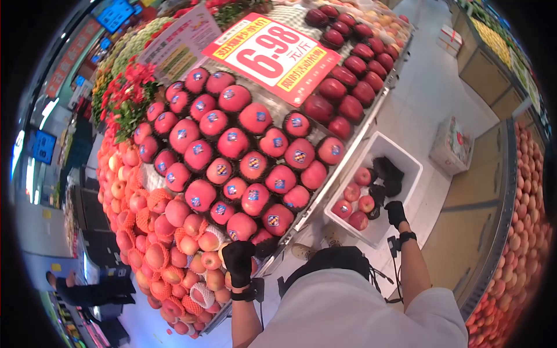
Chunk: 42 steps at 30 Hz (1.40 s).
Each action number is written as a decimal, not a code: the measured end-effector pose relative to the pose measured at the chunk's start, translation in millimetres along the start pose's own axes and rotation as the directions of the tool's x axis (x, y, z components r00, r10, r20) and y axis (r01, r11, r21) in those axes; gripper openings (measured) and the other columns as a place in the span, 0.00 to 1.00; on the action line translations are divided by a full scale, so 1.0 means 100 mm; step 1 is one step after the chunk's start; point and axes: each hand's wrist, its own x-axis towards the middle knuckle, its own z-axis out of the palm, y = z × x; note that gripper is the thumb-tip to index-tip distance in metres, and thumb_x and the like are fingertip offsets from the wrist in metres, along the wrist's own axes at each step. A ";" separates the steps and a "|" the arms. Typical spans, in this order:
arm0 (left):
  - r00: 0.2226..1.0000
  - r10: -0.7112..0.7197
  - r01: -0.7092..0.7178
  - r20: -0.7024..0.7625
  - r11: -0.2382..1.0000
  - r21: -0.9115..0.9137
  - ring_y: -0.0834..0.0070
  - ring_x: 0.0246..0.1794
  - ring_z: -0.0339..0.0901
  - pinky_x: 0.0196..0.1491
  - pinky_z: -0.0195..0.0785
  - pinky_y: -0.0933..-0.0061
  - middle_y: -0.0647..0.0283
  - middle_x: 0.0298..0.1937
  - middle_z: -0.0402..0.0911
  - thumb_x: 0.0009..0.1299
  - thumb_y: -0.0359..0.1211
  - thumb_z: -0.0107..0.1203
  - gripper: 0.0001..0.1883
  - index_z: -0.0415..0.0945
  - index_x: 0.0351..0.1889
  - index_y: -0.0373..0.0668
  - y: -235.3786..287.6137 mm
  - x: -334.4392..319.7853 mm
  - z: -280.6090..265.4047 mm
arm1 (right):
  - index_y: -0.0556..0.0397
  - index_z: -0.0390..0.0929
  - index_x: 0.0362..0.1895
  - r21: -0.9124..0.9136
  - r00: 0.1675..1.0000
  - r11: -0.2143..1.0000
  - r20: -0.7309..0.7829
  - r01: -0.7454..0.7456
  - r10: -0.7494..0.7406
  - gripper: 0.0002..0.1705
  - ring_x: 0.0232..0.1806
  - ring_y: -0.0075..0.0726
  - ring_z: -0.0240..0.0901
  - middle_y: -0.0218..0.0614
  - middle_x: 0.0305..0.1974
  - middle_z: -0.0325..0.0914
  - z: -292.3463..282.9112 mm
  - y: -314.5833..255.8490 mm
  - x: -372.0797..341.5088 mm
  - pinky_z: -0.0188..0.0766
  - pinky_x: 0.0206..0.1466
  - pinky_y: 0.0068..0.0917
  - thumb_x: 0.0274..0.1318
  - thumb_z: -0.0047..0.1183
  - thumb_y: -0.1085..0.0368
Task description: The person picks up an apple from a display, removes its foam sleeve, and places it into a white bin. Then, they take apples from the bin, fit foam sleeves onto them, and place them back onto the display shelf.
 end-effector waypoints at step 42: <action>0.863 -0.468 0.413 0.193 0.871 0.265 0.69 0.30 0.74 0.35 0.65 0.74 0.61 0.28 0.75 0.60 0.23 0.47 0.07 0.75 0.34 0.36 0.85 0.01 0.72 | 0.50 0.82 0.39 0.110 0.832 0.842 -0.132 -0.529 0.539 0.15 0.41 0.50 0.80 0.47 0.37 0.82 0.80 0.71 1.43 0.74 0.44 0.45 0.57 0.50 0.55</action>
